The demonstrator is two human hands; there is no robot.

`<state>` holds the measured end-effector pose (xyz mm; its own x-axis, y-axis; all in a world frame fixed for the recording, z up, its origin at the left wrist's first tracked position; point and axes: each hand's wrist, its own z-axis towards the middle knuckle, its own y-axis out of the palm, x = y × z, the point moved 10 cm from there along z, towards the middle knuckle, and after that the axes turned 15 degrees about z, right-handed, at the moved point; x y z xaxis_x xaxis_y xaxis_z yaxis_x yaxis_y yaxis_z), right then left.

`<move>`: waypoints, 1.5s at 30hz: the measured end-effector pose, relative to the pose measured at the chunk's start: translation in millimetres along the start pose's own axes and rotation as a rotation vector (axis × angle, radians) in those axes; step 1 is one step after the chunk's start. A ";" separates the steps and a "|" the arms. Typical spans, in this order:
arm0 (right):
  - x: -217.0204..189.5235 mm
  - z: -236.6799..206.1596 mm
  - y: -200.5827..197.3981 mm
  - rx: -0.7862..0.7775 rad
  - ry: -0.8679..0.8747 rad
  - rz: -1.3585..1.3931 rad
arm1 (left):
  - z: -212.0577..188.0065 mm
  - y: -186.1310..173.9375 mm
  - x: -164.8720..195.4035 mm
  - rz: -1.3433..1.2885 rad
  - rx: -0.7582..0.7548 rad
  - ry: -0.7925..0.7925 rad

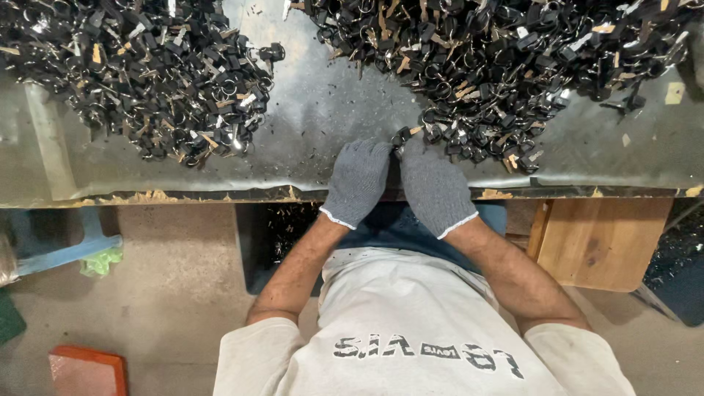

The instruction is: The person picks small black metal parts one at a time from a large pile on the workbench, handles and checks each part with both gloved hands, and drops it into a bin below the bench. The repetitive pick-check-drop cycle continues across the pile of parts.

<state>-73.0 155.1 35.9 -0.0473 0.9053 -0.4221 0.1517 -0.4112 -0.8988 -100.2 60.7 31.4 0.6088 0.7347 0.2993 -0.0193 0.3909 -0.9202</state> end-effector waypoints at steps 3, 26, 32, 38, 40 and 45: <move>6.5 1.8 0.5 -0.098 0.007 0.060 | -2.3 -3.2 4.1 0.020 -0.025 0.027; -5.9 -10.7 -4.2 0.040 -0.047 0.067 | -12.3 -17.6 2.4 -0.082 0.087 -0.034; 22.5 10.1 3.8 -0.219 0.070 0.515 | -15.0 -19.0 -4.2 -0.165 0.080 -0.140; -3.0 -17.3 -18.0 0.066 -0.163 0.204 | -16.8 -38.0 3.7 0.032 0.124 -0.134; -4.1 -25.4 -15.6 0.068 -0.173 0.140 | -16.8 -36.8 -0.1 -0.037 0.118 -0.171; 1.1 -21.0 4.4 -0.084 -0.095 -0.048 | -14.1 -26.9 -3.3 -0.052 0.097 -0.168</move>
<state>-51.7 156.5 33.9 -0.1490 0.9079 -0.3917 0.2289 -0.3537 -0.9069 -90.5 40.0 51.6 0.4701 0.7913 0.3910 -0.0724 0.4761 -0.8764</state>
